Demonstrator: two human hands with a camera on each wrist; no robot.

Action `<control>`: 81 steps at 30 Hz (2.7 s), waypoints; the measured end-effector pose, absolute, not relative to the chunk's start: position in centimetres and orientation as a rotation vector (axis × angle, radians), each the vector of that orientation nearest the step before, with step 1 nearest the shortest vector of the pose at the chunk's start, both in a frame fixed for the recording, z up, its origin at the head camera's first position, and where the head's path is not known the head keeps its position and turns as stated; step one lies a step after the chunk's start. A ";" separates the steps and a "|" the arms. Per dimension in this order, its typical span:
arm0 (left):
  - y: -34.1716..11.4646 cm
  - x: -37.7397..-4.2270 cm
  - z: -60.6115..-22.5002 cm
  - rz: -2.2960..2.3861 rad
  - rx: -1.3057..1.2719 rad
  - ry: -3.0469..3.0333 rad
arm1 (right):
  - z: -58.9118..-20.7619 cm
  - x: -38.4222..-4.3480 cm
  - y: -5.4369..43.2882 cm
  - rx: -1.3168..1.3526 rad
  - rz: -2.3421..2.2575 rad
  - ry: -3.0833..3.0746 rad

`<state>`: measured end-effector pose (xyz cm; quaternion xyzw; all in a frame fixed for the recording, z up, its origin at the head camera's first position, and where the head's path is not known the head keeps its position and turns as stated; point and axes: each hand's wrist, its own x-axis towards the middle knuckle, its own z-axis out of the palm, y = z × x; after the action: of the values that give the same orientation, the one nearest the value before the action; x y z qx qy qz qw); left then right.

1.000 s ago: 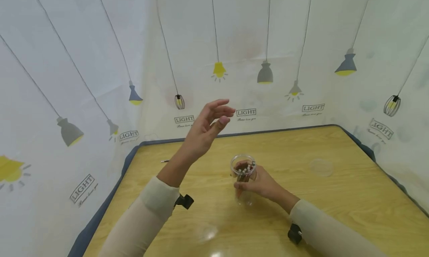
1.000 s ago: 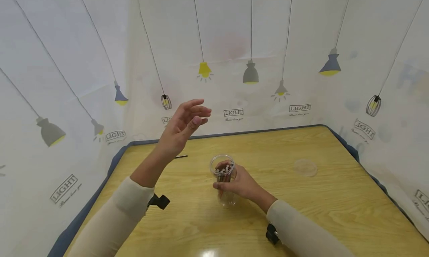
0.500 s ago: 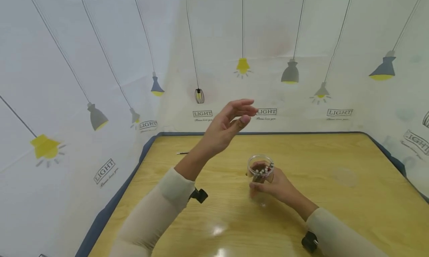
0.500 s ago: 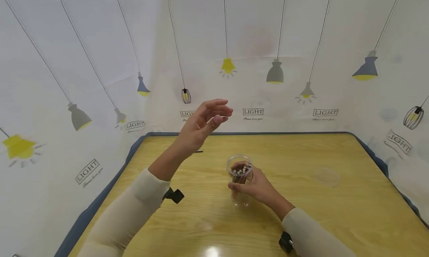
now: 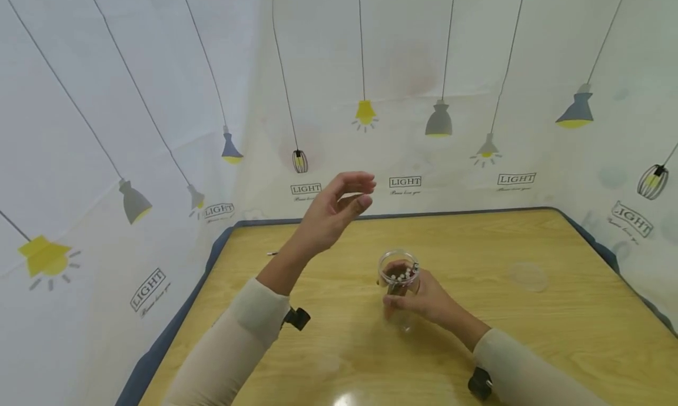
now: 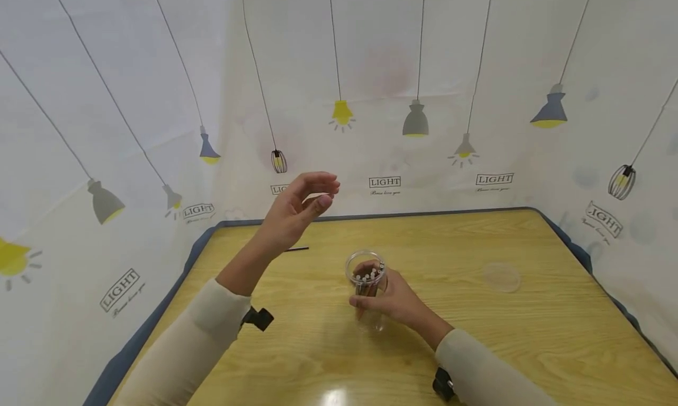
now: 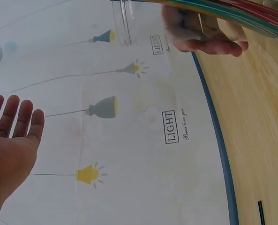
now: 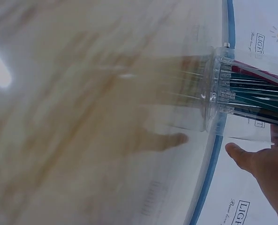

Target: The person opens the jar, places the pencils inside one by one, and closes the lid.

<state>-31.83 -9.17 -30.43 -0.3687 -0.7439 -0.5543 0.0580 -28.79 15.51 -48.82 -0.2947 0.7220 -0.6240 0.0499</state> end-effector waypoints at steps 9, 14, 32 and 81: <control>-11.7 -34.3 -32.8 -1.438 -0.938 -2.434 | -49.3 -28.9 15.4 -0.914 -1.910 2.190; -13.1 -35.7 -34.1 -1.323 -0.835 -2.539 | -49.3 -28.8 15.6 -0.929 -1.902 2.193; -19.6 -40.8 -40.5 -0.462 -0.681 -2.909 | -49.4 -28.9 16.0 -0.871 -1.859 2.245; -24.0 -41.8 -47.9 -0.106 -0.442 -3.042 | -49.2 -28.6 16.1 -0.876 -1.880 2.203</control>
<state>-41.83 -24.01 -47.91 -0.1437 -0.9885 -0.0346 0.0329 -28.62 16.07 -49.23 -0.2892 0.7268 -0.6203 0.0580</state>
